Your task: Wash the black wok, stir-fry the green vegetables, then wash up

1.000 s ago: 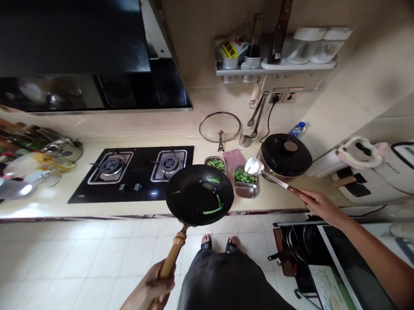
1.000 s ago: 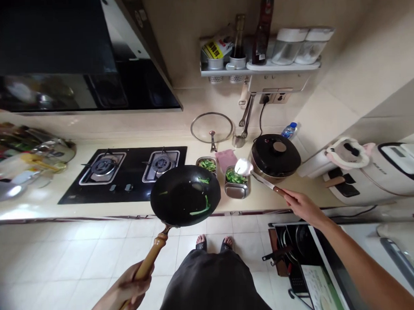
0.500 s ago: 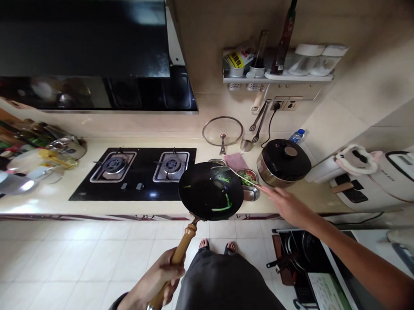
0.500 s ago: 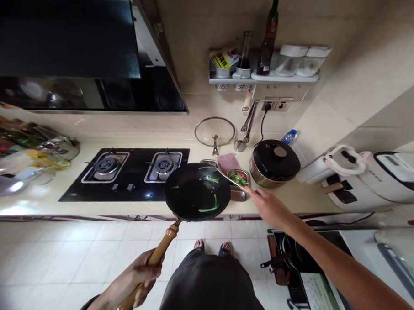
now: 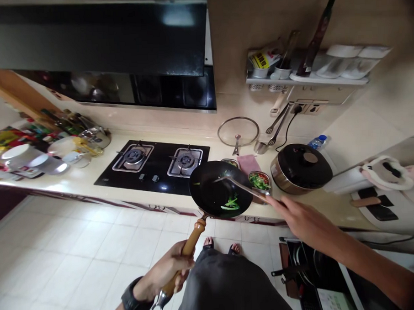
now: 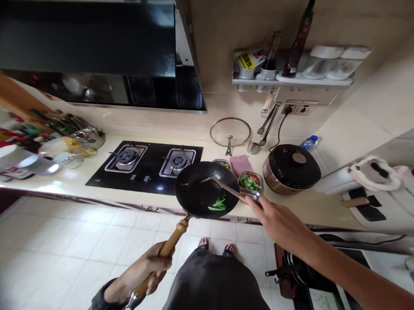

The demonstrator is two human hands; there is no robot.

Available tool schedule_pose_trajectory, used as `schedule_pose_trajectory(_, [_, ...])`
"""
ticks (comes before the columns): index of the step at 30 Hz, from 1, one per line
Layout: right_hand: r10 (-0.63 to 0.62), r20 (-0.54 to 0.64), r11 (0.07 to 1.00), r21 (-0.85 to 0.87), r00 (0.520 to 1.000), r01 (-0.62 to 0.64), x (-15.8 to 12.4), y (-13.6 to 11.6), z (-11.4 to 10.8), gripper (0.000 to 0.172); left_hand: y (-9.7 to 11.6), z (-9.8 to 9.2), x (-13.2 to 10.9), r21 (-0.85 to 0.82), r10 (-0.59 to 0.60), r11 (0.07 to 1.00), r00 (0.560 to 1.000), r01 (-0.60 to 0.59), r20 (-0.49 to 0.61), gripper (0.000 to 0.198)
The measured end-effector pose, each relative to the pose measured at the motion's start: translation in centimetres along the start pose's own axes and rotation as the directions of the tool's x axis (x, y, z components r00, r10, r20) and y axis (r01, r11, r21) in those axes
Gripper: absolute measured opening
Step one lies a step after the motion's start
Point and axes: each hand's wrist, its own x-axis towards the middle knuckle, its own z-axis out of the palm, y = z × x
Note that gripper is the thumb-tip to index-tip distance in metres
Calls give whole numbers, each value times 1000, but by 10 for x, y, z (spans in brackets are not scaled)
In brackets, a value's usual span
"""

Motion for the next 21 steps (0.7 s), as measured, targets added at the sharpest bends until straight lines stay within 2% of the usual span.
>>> schedule_pose_trajectory(3, [23, 9, 992, -126, 1000, -22, 41, -4, 23, 71, 0, -1, -2, -26, 12, 1000, 1000, -12, 20, 37])
schedule_pose_trajectory(5, [5, 17, 987, -158, 1000, -3, 42, -11, 31, 69, -1, -3, -2, -36, 18, 999, 999, -17, 31, 38])
schedule_pose_trajectory(7, [-33, 25, 992, -124, 999, 36, 21, -16, 27, 73, -2, -5, -3, -31, 20, 999, 999, -19, 38, 37])
schedule_pose_trajectory(10, [-62, 48, 997, -38, 997, 64, -22, -11, 7, 83, -3, -8, -2, -25, 38, 999, 998, -37, 49, 36])
schedule_pose_trajectory(12, [-46, 51, 999, 26, 998, 44, -35, -1, -6, 87, -3, -8, -2, -43, 45, 998, 998, -43, 47, 36])
schedule_pose_trajectory(13, [-31, 47, 998, 64, 998, 28, -32, 4, -9, 87, -2, -8, -2, -48, 42, 998, 998, -39, 45, 37])
schedule_pose_trajectory(16, [-3, 23, 981, 192, 1000, -2, 7, 9, -1, 80, 1, -7, -3, -35, 22, 999, 999, -20, 46, 39])
schedule_pose_trajectory(19, [31, -29, 952, 306, 999, -21, 56, -3, 26, 65, 4, -7, -4, -7, 14, 1000, 999, -13, 40, 39])
schedule_pose_trajectory(21, [20, -49, 931, 365, 999, 0, 65, -12, 43, 65, 5, -9, -6, -9, 15, 1000, 999, -14, 36, 38])
